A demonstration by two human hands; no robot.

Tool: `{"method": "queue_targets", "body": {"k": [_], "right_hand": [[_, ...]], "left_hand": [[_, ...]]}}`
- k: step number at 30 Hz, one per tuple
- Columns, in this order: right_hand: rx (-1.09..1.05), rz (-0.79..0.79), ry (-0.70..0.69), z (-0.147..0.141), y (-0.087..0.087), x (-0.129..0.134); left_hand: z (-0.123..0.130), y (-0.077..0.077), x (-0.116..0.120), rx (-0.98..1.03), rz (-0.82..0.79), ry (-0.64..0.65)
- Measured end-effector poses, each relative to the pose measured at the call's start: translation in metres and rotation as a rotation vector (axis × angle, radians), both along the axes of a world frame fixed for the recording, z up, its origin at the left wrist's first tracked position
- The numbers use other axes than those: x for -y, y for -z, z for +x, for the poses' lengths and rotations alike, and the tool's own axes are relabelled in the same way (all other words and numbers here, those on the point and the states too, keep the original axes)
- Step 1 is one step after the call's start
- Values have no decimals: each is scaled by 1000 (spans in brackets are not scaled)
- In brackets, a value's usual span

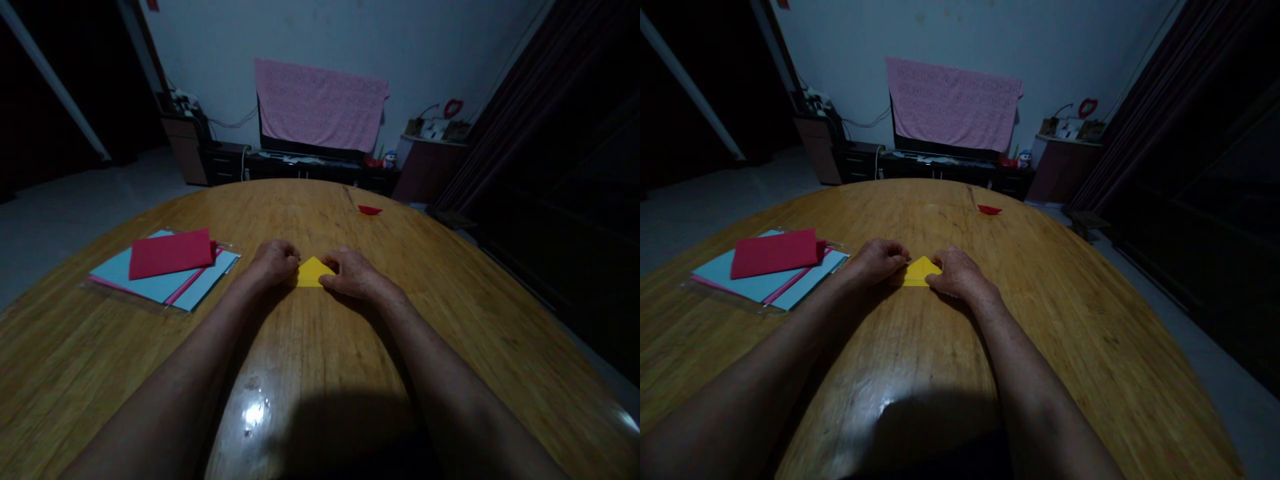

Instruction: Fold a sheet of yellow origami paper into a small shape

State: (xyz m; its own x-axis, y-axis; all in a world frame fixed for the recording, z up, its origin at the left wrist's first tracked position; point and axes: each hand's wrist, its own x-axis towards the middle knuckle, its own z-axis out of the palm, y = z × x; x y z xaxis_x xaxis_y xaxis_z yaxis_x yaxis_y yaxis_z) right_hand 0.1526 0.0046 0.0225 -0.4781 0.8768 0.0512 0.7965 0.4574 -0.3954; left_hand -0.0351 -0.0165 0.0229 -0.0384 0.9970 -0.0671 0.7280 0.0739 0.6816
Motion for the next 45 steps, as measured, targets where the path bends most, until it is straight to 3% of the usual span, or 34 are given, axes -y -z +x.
{"method": "queue_targets", "body": {"k": [2, 5, 22, 26, 31, 35, 41, 45], "right_hand": [[8, -19, 6, 0, -1, 0], [-1, -49, 9, -1, -1, 0], [-66, -83, 9, 0, 1, 0], [-81, -49, 33, -1, 2, 1], [-124, -21, 69, -1, 3, 2], [-242, -148, 85, 0, 0, 4], [-704, -210, 232, -3, -7, 0], [-1128, -412, 330, -9, -8, -1]], "left_hand": [[-1, -7, 0, -245, 20, 7], [2, -11, 1, -371, -23, 32], [7, -11, 3, -273, -37, -2], [3, -5, 1, -179, -12, -27], [3, -2, 1, 143, -83, -96], [5, -6, 3, 431, -149, -153], [-2, -2, -1, 691, -165, -139], [-1, -4, -4, 764, -80, -267]]}}
